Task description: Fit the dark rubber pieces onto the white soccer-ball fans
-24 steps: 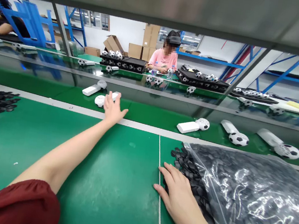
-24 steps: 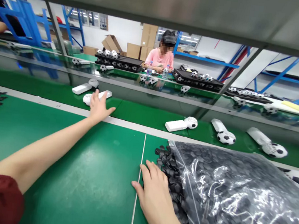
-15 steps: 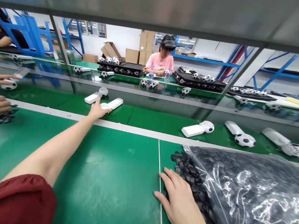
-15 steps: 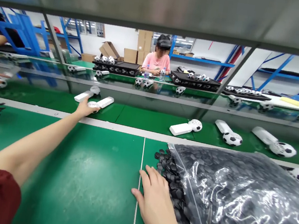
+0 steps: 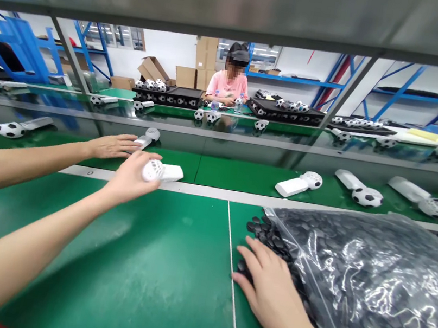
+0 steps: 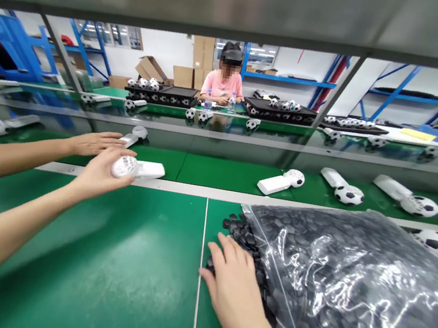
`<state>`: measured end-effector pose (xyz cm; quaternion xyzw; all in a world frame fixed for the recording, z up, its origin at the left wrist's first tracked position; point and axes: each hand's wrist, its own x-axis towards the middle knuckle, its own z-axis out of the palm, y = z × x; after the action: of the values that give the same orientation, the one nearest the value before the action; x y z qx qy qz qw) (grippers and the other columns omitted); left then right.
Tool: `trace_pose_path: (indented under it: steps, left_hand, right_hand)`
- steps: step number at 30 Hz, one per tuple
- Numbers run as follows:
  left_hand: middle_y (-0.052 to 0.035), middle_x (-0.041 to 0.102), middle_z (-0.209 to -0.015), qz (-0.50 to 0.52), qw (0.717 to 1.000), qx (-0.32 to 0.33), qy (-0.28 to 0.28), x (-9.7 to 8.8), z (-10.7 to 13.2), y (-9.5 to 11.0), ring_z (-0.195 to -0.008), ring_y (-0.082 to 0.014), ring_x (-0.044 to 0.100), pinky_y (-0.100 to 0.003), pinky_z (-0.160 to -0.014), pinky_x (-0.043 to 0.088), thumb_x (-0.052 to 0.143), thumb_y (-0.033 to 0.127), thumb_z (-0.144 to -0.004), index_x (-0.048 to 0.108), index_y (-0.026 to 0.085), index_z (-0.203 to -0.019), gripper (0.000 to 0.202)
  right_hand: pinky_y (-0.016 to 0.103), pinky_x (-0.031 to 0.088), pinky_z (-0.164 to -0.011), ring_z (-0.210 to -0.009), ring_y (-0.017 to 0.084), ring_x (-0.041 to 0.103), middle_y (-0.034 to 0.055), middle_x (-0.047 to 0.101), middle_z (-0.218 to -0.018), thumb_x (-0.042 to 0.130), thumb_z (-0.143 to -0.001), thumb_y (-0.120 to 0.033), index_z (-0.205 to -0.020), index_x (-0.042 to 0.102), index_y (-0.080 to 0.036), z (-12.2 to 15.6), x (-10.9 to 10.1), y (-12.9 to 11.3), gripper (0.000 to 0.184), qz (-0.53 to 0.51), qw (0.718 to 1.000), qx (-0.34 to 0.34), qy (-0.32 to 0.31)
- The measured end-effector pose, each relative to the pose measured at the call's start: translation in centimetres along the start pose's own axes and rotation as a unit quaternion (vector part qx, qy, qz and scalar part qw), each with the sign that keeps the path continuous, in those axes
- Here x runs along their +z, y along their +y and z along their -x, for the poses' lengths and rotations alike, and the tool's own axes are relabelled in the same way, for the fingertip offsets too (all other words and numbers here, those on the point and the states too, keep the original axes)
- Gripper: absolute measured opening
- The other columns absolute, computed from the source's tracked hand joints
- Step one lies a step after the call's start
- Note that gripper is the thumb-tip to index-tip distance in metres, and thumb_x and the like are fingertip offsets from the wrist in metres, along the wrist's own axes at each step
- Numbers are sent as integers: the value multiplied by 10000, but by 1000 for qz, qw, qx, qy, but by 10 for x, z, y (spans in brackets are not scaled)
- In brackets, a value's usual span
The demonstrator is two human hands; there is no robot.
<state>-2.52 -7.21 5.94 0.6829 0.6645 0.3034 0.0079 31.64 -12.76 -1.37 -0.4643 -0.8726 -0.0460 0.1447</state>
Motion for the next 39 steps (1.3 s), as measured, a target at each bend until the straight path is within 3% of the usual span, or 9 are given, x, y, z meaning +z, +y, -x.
trace_pose_path:
  steps: [4,9,11,14,18,23,28,35,39]
  left_hand:
    - [-114,472,-1073,-171,979,111,17,-8,68,29,-972,-268,509,-353,-743,475,564,378,-703,492,196,-1123,463]
    - [-120,442,-1158,-170,958,141,-184,-2,119,48,-936,-259,544,-325,-675,502,539,294,-715,439,223,-1201,501]
    - [-97,430,-1211,-136,941,163,-264,-5,120,49,-960,-236,546,-296,-685,500,490,165,-698,347,267,-1285,613]
    - [-68,448,-1244,-143,917,221,-299,-12,104,46,-1038,-251,509,-341,-787,464,451,53,-636,336,315,-1300,722]
    - [-62,540,-1173,-155,900,275,-300,-9,80,50,-1111,-304,447,-485,-969,288,601,201,-637,484,293,-1166,550]
    - [-94,602,-911,-171,917,224,-281,21,84,81,-829,-270,559,-416,-767,422,585,515,-685,500,163,-1096,547]
    - [-109,556,-979,-139,946,177,-232,37,101,111,-880,-272,526,-368,-716,429,597,443,-702,469,149,-1134,539]
    - [-21,598,-1016,12,894,175,-411,24,103,105,-931,-232,546,-331,-795,420,663,415,-607,525,278,-1098,528]
    - [-36,589,-1086,2,935,104,-338,33,102,102,-944,-240,560,-344,-785,431,583,413,-693,489,248,-1116,464]
  right_hand:
    - [402,448,-731,-913,264,538,106,613,-1027,524,-811,-326,-1033,608,-167,-5,-15,7,286,60,996,69,-17]
    - [334,423,-705,-796,211,542,63,633,-829,487,-839,-253,-910,648,-186,-7,-25,6,187,38,994,66,-84]
    - [320,415,-714,-793,201,537,58,631,-827,498,-830,-217,-888,649,-185,-7,-25,3,166,22,994,57,-92]
    - [321,412,-721,-780,197,532,52,626,-798,486,-831,-189,-843,652,-183,-8,-25,1,166,-2,994,39,-98]
    - [321,421,-745,-796,190,529,52,620,-820,457,-846,-196,-854,643,-183,-8,-28,-3,188,-48,996,17,-69]
    - [280,444,-743,-799,150,553,34,603,-839,410,-866,-164,-1003,599,-207,-8,-31,-9,238,-133,989,26,-58]
    - [274,449,-775,-829,147,561,53,598,-884,428,-864,-166,-990,606,-159,-8,-24,-9,218,-174,982,23,-70]
    - [303,455,-745,-831,171,548,58,611,-848,466,-855,-200,-887,660,-179,-7,-22,-5,198,-139,990,-1,-36]
    - [312,459,-754,-825,165,559,41,631,-847,501,-839,-207,-847,651,-184,-7,-22,-7,152,-181,984,-2,4]
